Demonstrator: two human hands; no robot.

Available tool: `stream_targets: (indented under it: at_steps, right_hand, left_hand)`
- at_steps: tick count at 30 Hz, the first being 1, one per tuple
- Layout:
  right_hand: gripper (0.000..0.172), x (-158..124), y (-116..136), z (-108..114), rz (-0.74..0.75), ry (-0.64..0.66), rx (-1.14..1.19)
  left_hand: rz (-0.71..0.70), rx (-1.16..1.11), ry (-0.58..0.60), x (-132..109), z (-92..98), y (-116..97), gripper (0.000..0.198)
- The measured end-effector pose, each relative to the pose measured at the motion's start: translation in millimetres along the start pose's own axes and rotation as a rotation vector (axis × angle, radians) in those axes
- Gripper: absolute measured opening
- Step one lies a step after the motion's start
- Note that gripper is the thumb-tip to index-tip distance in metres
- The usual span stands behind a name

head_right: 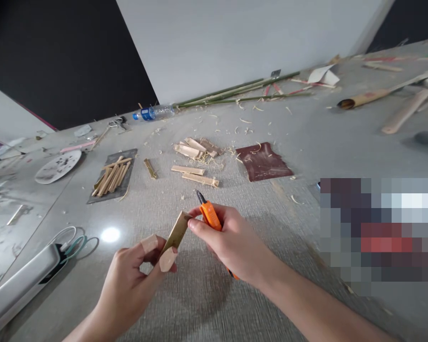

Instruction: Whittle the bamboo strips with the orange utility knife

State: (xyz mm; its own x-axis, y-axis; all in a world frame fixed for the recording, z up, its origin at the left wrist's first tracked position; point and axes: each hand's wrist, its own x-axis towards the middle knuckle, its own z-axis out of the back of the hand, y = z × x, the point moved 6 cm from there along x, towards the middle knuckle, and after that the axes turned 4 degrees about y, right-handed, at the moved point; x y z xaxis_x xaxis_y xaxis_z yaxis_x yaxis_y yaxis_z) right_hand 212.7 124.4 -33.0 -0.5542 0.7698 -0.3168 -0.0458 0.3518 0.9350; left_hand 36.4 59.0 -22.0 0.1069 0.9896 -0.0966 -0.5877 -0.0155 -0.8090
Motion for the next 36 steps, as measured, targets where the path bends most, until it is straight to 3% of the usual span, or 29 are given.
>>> stream_targets:
  at_steps: [5, 11, 22, 36]
  right_hand:
    - [0.025, 0, 2, 0, 0.016, -0.008, 0.040]
    - [0.027, 0, -3, 5, -0.008, -0.051, 0.029]
    - [0.028, 1, -9, 7, -0.052, -0.066, 0.024]
    - [0.025, 1, -10, 6, -0.048, -0.049, 0.079]
  left_hand:
    - [-0.041, 0.025, -0.082, 1, 6.5, -2, 0.033]
    - [-0.060, 0.035, -0.130, 0, 10.3, -7, 0.024]
    - [-0.070, -0.032, -0.211, -1, 17.7, -12, 0.026]
    - [-0.018, -0.077, -0.196, -3, 18.6, -9, 0.032]
